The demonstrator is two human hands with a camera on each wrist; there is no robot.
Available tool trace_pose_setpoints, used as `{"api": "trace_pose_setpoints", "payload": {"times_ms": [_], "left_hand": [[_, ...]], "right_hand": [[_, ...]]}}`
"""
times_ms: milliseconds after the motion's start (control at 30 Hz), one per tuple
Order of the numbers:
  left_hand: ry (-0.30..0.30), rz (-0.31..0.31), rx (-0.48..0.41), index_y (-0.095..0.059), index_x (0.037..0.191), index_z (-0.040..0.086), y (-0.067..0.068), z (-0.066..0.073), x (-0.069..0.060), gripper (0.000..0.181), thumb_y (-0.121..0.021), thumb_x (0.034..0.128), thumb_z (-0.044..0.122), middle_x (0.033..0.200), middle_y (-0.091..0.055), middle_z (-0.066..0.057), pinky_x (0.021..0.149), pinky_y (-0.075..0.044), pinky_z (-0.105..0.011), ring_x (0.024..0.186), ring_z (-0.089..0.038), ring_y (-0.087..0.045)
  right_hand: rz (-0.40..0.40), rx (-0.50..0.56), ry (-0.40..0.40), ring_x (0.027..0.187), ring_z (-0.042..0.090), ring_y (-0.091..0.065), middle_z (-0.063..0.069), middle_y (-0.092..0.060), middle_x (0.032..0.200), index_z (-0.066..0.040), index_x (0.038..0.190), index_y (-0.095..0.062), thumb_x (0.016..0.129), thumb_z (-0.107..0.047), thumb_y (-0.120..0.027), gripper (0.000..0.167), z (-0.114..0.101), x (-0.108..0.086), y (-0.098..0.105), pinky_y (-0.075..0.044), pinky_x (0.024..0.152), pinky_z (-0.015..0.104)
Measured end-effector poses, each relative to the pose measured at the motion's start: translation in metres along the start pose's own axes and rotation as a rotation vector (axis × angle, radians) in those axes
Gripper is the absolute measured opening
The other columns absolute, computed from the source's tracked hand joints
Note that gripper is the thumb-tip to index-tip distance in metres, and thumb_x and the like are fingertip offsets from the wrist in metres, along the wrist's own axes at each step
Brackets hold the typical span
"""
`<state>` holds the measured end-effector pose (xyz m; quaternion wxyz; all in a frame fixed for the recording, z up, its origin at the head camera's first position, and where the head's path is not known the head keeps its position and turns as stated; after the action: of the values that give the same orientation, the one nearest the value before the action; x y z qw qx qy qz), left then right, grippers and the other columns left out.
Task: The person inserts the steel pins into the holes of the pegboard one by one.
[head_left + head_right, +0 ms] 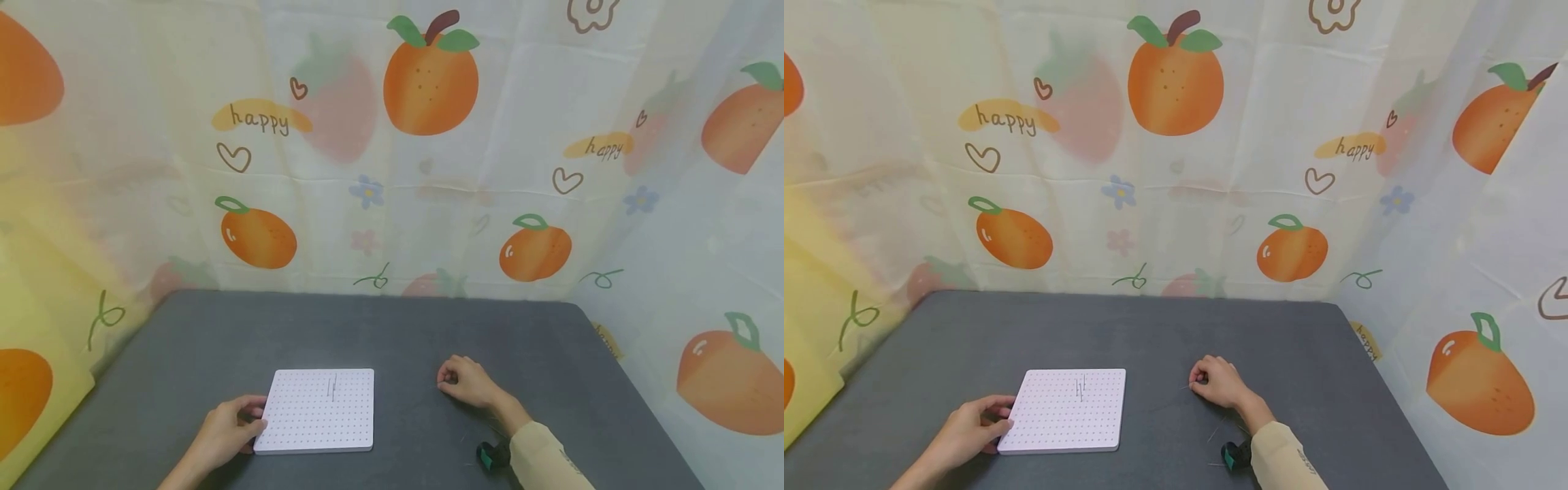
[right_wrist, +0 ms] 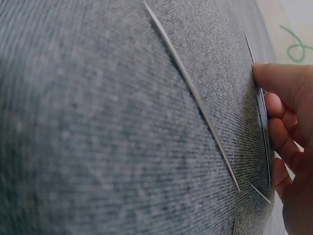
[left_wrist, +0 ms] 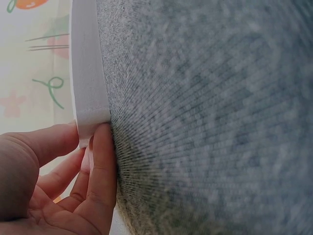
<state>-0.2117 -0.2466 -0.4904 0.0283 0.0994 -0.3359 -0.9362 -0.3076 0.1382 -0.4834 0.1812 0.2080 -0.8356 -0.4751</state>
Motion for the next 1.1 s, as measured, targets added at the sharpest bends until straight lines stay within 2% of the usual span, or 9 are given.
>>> {"api": "trace_pose_setpoints", "payload": {"times_ms": [433, 567, 700, 800, 900, 1100], "left_hand": [[0.005, 0.006, -0.003, -0.058, 0.115, -0.003, 0.0012, 0.0010, -0.0001, 0.042, -0.065, 0.0743, 0.001, 0.090, -0.062, -0.009, 0.047, -0.052, -0.026, 0.064, -0.014, -0.058], [0.011, 0.001, 0.010, -0.058, 0.116, -0.003, 0.0008, 0.0004, 0.0000, 0.042, -0.066, 0.0745, 0.002, 0.090, -0.061, -0.008, 0.046, -0.052, -0.026, 0.064, -0.014, -0.058], [-0.003, 0.003, 0.002, -0.058, 0.116, -0.004, 0.0009, 0.0015, 0.0001, 0.042, -0.066, 0.0747, 0.002, 0.090, -0.062, -0.008, 0.046, -0.052, -0.027, 0.063, -0.014, -0.058], [-0.005, 0.006, -0.008, -0.058, 0.116, -0.004, 0.0010, 0.0015, 0.0005, 0.042, -0.066, 0.0748, 0.002, 0.090, -0.062, -0.008, 0.046, -0.052, -0.027, 0.063, -0.014, -0.058], [0.010, 0.004, -0.004, -0.058, 0.116, -0.003, 0.0005, 0.0000, 0.0004, 0.042, -0.066, 0.0749, 0.002, 0.089, -0.062, -0.008, 0.046, -0.052, -0.026, 0.063, -0.014, -0.058], [0.002, -0.001, 0.006, -0.058, 0.116, -0.004, 0.0002, 0.0003, 0.0000, 0.042, -0.066, 0.0751, 0.002, 0.089, -0.061, -0.008, 0.046, -0.052, -0.027, 0.063, -0.014, -0.057]], "right_hand": [[-0.004, -0.010, -0.033, 0.071, 0.008, -0.042, -0.010, -0.048, 0.076, -0.023, 0.078, -0.063, 0.084, -0.017, -0.064, 0.008, 0.0036, 0.0016, -0.0026, -0.032, 0.068, 0.029], [-0.019, -0.002, -0.034, 0.071, 0.007, -0.044, -0.010, -0.050, 0.077, -0.022, 0.079, -0.062, 0.085, -0.016, -0.063, 0.009, 0.0035, 0.0024, -0.0022, -0.036, 0.069, 0.030], [-0.027, 0.035, -0.043, 0.072, 0.006, -0.048, -0.009, -0.053, 0.080, -0.018, 0.083, -0.061, 0.089, -0.014, -0.057, 0.008, 0.0029, 0.0025, -0.0007, -0.042, 0.076, 0.036], [-0.036, 0.078, -0.064, 0.071, 0.006, -0.049, -0.006, -0.055, 0.082, -0.013, 0.088, -0.059, 0.092, -0.012, -0.052, 0.007, 0.0028, 0.0019, -0.0001, -0.045, 0.072, 0.034], [-0.046, 0.112, -0.088, 0.070, 0.007, -0.050, -0.004, -0.057, 0.083, -0.010, 0.093, -0.057, 0.094, -0.012, -0.049, 0.008, 0.0026, 0.0018, -0.0006, -0.044, 0.062, 0.028], [-0.037, 0.141, -0.104, 0.072, 0.010, -0.049, -0.002, -0.056, 0.086, -0.007, 0.097, -0.054, 0.096, -0.014, -0.046, 0.010, -0.0004, 0.0026, 0.0001, -0.042, 0.061, 0.027]]}}
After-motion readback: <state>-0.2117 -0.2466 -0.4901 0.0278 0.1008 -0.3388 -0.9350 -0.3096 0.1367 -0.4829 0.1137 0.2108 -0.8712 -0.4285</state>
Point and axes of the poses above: each hand's wrist, its own x-axis towards the middle knuckle, its own y-axis out of the back of the hand, z = x × y, the point moved 8 cm from there along x, towards the middle knuckle
